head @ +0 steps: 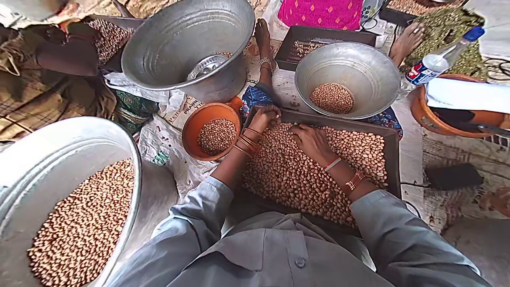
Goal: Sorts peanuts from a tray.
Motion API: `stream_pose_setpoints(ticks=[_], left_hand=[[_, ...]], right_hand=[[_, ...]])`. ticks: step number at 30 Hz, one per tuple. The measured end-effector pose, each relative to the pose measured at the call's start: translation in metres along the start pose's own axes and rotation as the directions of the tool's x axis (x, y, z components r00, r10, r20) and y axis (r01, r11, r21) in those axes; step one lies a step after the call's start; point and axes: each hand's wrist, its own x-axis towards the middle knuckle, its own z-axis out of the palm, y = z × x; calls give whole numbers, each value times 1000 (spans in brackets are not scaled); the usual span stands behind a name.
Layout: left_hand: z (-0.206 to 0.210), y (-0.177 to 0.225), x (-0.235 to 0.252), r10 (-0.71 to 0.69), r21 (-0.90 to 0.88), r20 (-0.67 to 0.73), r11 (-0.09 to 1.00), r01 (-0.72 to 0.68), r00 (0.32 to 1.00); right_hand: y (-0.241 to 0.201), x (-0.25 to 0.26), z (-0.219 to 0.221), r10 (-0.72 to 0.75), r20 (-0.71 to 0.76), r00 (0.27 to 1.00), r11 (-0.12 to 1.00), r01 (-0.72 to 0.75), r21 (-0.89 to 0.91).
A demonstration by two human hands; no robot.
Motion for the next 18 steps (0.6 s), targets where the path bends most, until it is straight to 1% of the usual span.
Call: stream_pose_setpoints(ticks=[1, 2, 3, 4, 5, 6, 7, 8, 9, 10, 12, 13, 14, 15, 16, 17, 18], left_hand=[[2, 3, -4, -46, -136, 48, 989, 52, 998], [5, 7, -8, -100, -213, 108, 969, 122, 989], [9, 8, -10, -154, -227, 162, 955, 189, 975], [11, 8, -10, -205, -175, 194, 955, 240, 959], [14, 8, -10, -239, -49, 188, 966, 252, 953], [15, 6, -7, -246, 166, 142, 961, 222, 959], [12, 4, -3, -239, 423, 73, 887, 188, 968], [8, 3, 1, -234, 611, -2, 769, 186, 972], [5, 2, 3, -210, 699, -61, 689, 192, 976], [1, 0, 4, -169, 739, -92, 649, 181, 981], [-4, 0, 2, -79, 739, -58, 667, 96, 995], [-5, 0, 1, -49, 729, -22, 683, 50, 999], [-4, 1, -1, -37, 734, 15, 679, 14, 999], [-2, 2, -4, -48, 746, 50, 666, -5, 998], [1, 3, -6, -66, 768, 72, 641, -13, 995], [3, 5, -8, -93, 797, 77, 604, -5, 993], [5, 5, -9, -123, 824, 70, 567, 12, 990]], right_hand=[[0, 0, 0, 0, 4, 1000, 1000, 0, 3], [-1, 0, -1, 7, 16, 1000, 1000, -7, -3], [-1, 0, -2, 14, 24, 1000, 1000, -14, -10], [-3, 0, -2, 19, 21, 1000, 1000, -19, -11], [-4, 0, -2, 23, 15, 1000, 1000, -22, -12], [-3, 0, -2, 21, 21, 1000, 1000, -21, -17], [-3, -1, -1, 22, 29, 999, 999, -21, -23], [-2, -1, 0, 23, 34, 999, 999, -22, -30], [-2, -1, 1, 28, 41, 999, 999, -27, -27], [-2, 0, -1, 41, 53, 998, 999, -41, -6], [3, 2, -8, 76, 66, 995, 992, -82, 95], [7, 3, -14, 105, 71, 992, 975, -117, 189], [12, 4, -21, 136, 71, 988, 941, -152, 304], [19, 5, -29, 164, 48, 985, 883, -169, 437], [27, 5, -35, 201, 14, 980, 797, -172, 580], [36, 4, -39, 253, -25, 967, 680, -160, 715], [43, 4, -42, 320, -39, 946, 534, -146, 833]])
